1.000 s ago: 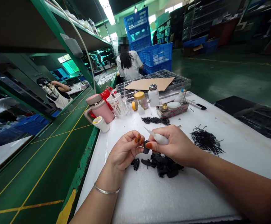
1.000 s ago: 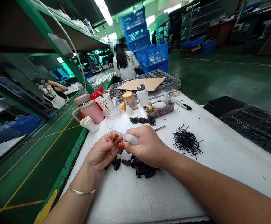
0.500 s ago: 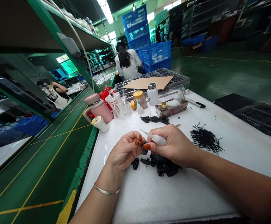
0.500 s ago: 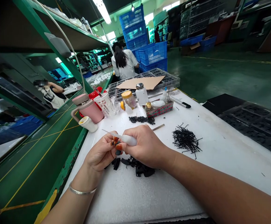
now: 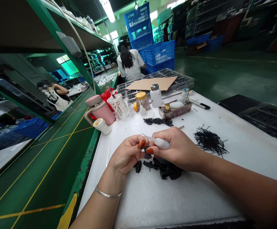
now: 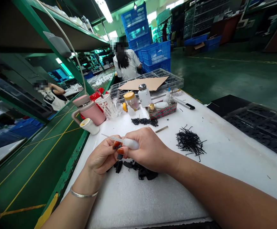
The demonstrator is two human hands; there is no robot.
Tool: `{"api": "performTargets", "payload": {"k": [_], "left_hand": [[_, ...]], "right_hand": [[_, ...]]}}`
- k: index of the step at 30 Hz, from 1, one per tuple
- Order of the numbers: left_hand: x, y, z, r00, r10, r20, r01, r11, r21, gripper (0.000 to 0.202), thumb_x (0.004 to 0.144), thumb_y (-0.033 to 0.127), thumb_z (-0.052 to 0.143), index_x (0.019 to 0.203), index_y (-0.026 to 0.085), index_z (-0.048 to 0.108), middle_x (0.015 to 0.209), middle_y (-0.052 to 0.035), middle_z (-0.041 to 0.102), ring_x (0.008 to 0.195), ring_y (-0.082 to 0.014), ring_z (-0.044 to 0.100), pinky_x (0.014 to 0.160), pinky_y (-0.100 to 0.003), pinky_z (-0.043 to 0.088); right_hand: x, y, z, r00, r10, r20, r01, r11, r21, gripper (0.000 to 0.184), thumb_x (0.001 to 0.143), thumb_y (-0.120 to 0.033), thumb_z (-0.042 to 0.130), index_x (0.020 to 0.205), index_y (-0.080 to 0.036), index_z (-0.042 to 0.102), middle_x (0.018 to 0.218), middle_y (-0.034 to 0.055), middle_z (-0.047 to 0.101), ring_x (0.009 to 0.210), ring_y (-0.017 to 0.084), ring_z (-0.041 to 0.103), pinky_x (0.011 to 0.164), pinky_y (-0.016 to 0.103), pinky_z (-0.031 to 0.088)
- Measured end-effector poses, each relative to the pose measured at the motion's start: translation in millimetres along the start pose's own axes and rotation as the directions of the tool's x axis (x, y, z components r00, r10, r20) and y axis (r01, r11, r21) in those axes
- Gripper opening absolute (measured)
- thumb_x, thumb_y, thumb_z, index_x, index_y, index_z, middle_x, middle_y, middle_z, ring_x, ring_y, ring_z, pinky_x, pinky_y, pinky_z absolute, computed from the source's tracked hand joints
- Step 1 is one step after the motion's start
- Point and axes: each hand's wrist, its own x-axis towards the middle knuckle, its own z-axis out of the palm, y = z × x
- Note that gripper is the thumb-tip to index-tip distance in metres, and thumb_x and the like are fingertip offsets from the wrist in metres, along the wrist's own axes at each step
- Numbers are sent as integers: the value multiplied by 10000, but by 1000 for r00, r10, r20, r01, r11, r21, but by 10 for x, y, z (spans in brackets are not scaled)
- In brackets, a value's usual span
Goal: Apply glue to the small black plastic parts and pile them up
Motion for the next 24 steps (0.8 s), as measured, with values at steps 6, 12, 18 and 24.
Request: {"api": "performTargets", "payload": {"k": [6, 12, 18, 24], "left_hand": [[3, 3, -6, 1000, -4, 8, 4, 1000, 5, 110, 772, 193, 694, 746, 126, 611, 720, -31, 631, 645, -129, 609, 620, -235, 468], [-3, 2, -11, 1000, -10, 20, 10, 1000, 11, 105, 769, 187, 695, 738, 124, 616, 735, -35, 636, 658, -130, 610, 633, -238, 479], [-13, 36, -32, 997, -53, -50, 55, 997, 46, 139, 702, 177, 754, 754, 119, 639, 823, -37, 634, 687, -127, 617, 660, -254, 522], [-16, 66, -40, 990, -89, -106, 103, 985, 136, 135, 685, 168, 761, 735, 116, 647, 794, -28, 611, 697, -134, 625, 655, -264, 555]], "right_hand": [[-14, 1, -2, 1000, -11, 16, 10, 1000, 13, 191, 763, -172, 653, 589, -125, 590, 527, -51, 504, 495, 53, 412, 459, 170, 297], [0, 18, -1, 999, -14, 30, 14, 1000, -19, 204, 771, -198, 658, 593, -128, 587, 528, -48, 509, 493, 57, 419, 465, 180, 295], [0, 35, -27, 996, -76, 43, 86, 953, -290, 150, 756, -167, 606, 611, -129, 611, 530, -25, 519, 497, 74, 418, 492, 216, 268], [-2, 95, -30, 980, -183, 82, 201, 859, -471, 59, 697, -115, 585, 656, -141, 618, 583, 4, 598, 522, 94, 473, 525, 229, 274]]}}
